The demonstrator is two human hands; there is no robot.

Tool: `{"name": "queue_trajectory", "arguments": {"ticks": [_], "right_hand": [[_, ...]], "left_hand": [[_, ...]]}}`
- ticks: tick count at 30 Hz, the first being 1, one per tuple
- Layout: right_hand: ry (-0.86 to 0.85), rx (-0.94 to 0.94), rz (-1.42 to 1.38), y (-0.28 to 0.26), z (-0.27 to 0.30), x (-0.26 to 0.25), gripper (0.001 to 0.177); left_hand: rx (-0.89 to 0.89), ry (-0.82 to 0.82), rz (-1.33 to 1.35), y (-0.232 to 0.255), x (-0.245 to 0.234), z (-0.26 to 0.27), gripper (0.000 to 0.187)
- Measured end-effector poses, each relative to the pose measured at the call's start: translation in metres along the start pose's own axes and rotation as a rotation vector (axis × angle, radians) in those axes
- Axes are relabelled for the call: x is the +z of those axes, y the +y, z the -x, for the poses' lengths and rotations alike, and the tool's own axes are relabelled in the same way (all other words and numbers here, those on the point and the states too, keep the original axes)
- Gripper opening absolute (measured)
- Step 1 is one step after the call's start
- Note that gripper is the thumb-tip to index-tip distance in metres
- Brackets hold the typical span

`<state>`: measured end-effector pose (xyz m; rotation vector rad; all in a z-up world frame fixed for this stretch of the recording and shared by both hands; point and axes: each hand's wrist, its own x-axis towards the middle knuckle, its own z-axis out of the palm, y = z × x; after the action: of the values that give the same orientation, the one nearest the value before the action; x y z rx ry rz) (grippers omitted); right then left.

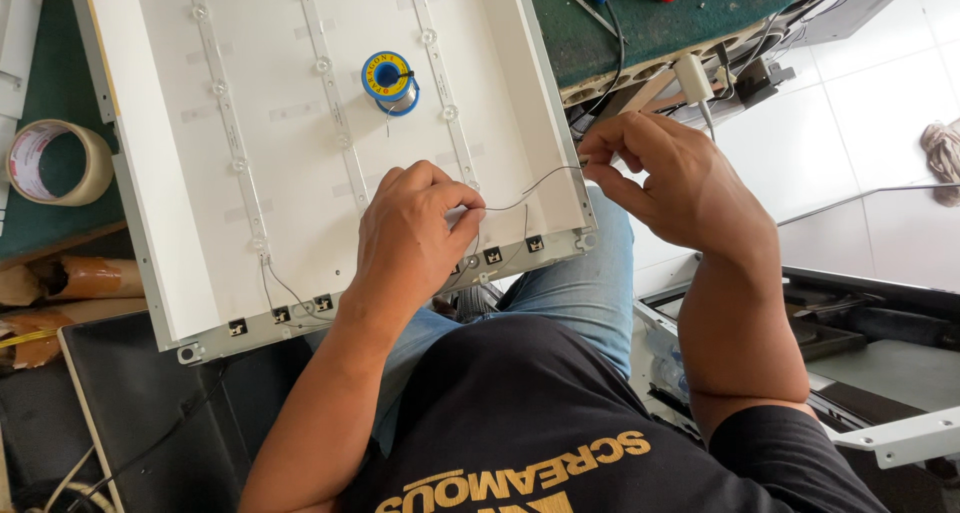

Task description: The person sits on the floor and works on a white rectangular panel with LED strips. They use wire cutters to trim wires and a soldering iron to solder connections on the panel's backside.

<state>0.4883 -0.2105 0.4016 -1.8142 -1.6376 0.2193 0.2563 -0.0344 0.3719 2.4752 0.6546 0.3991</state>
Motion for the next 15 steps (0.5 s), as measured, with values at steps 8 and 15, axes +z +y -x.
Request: {"name": "queue_trajectory", "arguments": {"ticks": [8,15], "right_hand": [[0.045,0.034,-0.009,0.005,0.006,0.005,0.019],[0.104,0.073,-0.038,0.012,0.012,0.009,0.016]], "left_hand": [[0.028,0.016,0.008,-0.005,0.006,-0.002,0.006],[-0.069,0.044,0.072,-0.002,-0.021,-0.004,0.004]]}}
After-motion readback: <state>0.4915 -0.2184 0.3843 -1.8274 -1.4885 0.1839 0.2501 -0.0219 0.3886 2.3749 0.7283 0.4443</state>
